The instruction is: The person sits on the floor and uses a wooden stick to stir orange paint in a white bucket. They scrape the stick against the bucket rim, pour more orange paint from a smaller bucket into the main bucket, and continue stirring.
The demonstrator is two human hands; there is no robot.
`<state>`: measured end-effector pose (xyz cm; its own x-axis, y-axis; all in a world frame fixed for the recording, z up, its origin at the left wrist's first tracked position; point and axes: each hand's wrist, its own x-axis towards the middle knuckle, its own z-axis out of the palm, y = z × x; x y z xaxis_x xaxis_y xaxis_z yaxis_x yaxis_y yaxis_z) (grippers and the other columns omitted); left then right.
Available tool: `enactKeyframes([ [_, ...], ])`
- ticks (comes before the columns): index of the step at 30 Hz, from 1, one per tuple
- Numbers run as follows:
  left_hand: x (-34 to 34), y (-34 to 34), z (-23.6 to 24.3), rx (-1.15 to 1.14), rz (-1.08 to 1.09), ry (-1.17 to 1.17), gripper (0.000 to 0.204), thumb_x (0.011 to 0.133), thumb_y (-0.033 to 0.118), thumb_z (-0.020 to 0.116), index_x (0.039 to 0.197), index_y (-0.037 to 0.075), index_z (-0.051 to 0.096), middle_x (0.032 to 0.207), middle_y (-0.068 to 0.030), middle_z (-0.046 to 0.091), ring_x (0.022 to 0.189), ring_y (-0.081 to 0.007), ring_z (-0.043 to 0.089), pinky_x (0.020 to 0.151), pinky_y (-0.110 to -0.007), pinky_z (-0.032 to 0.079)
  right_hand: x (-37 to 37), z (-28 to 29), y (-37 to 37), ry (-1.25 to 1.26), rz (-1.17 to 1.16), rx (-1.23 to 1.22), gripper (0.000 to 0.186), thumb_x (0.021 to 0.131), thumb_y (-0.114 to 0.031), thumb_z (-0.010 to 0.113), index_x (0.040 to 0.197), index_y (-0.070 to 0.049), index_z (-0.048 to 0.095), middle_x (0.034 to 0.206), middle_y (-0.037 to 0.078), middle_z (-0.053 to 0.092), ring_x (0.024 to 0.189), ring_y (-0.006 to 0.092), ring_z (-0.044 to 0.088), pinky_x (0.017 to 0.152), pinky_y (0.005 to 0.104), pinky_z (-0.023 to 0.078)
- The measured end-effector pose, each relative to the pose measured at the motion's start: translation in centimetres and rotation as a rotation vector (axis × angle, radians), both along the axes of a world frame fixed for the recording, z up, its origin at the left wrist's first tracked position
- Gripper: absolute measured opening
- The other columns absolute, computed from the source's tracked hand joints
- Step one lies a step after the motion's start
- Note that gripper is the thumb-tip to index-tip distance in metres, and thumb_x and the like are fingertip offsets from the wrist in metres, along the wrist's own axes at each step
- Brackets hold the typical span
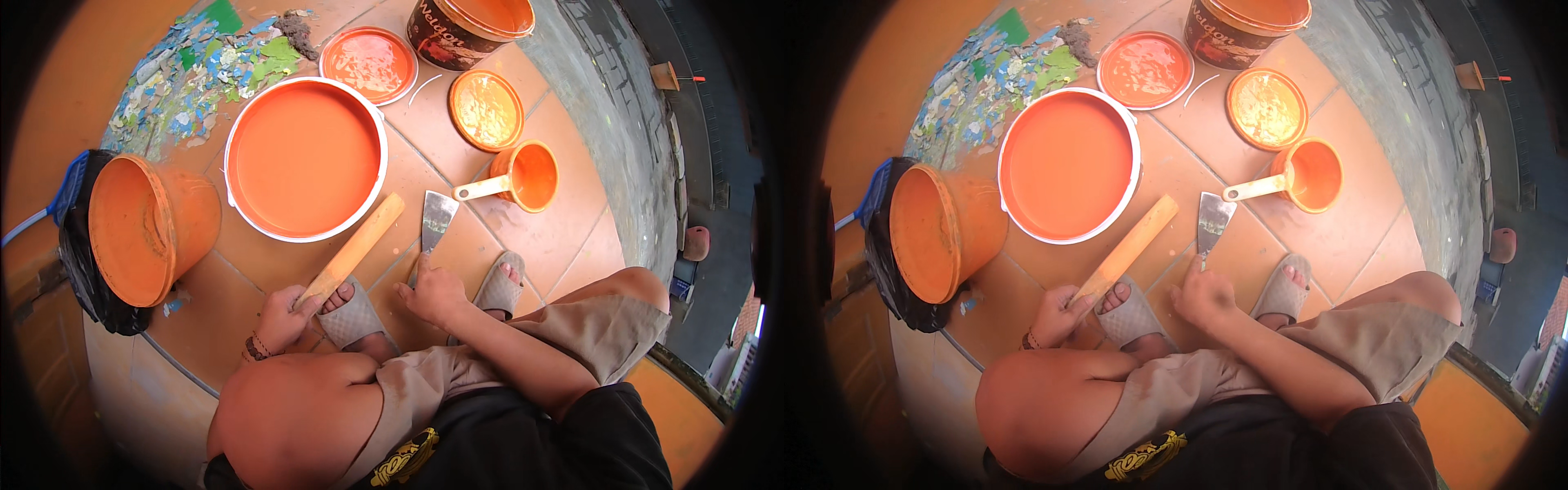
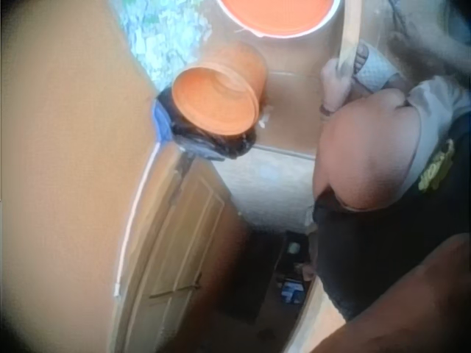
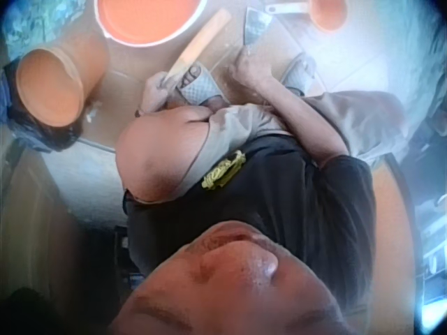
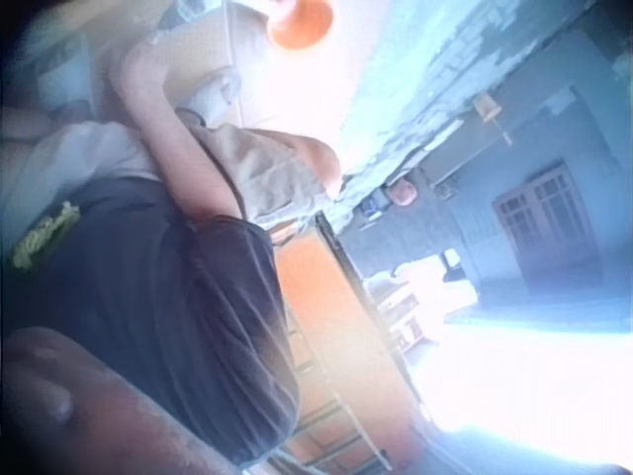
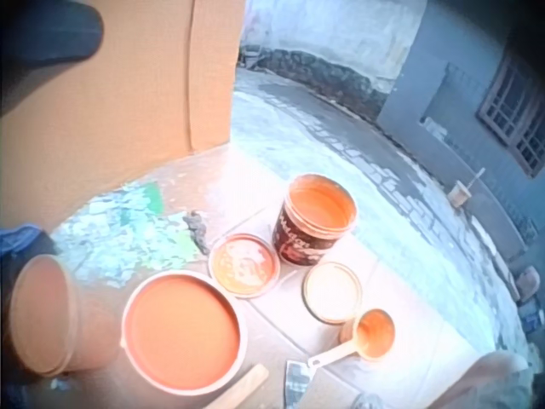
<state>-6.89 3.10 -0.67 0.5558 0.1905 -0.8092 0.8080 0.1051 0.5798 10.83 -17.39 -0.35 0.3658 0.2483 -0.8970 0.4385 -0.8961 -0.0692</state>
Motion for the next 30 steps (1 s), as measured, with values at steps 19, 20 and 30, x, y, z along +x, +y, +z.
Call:
enactKeyframes([
  [19,-2.1,-1.3,0.1,-0.362,-0.162,-0.037,0.029,0.084,0.026,0.075,0.091,-0.001,0.066,0.078,-0.0024,0.064,0.077,-0.0065,0.056,0.068,-0.028,0.047,-0.8,-3.0,0.1,-0.363,0.814,1.179,0.035,0.084,-0.021,0.051,0.115,-0.003,0.056,0.094,0.007,0.058,0.089,0.0213,0.057,0.085,0.0365,0.043],
  [20,-1.9,-1.5,-0.2,-0.327,-0.213,-0.084,0.030,0.083,0.027,0.076,0.090,-0.001,0.067,0.078,-0.0030,0.064,0.077,-0.0069,0.056,0.070,-0.028,0.047,-1.6,-2.3,0.5,-0.151,0.832,1.231,0.040,0.084,-0.022,0.051,0.119,-0.003,0.055,0.094,0.007,0.058,0.090,0.0208,0.057,0.084,0.0362,0.044],
  [30,-2.8,1.1,1.2,-0.145,-0.504,-0.117,0.031,0.073,0.026,0.079,0.087,0.002,0.066,0.076,-0.0106,0.065,0.072,-0.0168,0.062,0.068,-0.034,0.049,1.4,1.9,-1.5,-0.341,0.888,0.574,0.025,0.086,-0.015,0.052,0.103,0.002,0.054,0.093,0.016,0.066,0.092,0.0320,0.064,0.097,0.0445,0.043],
])
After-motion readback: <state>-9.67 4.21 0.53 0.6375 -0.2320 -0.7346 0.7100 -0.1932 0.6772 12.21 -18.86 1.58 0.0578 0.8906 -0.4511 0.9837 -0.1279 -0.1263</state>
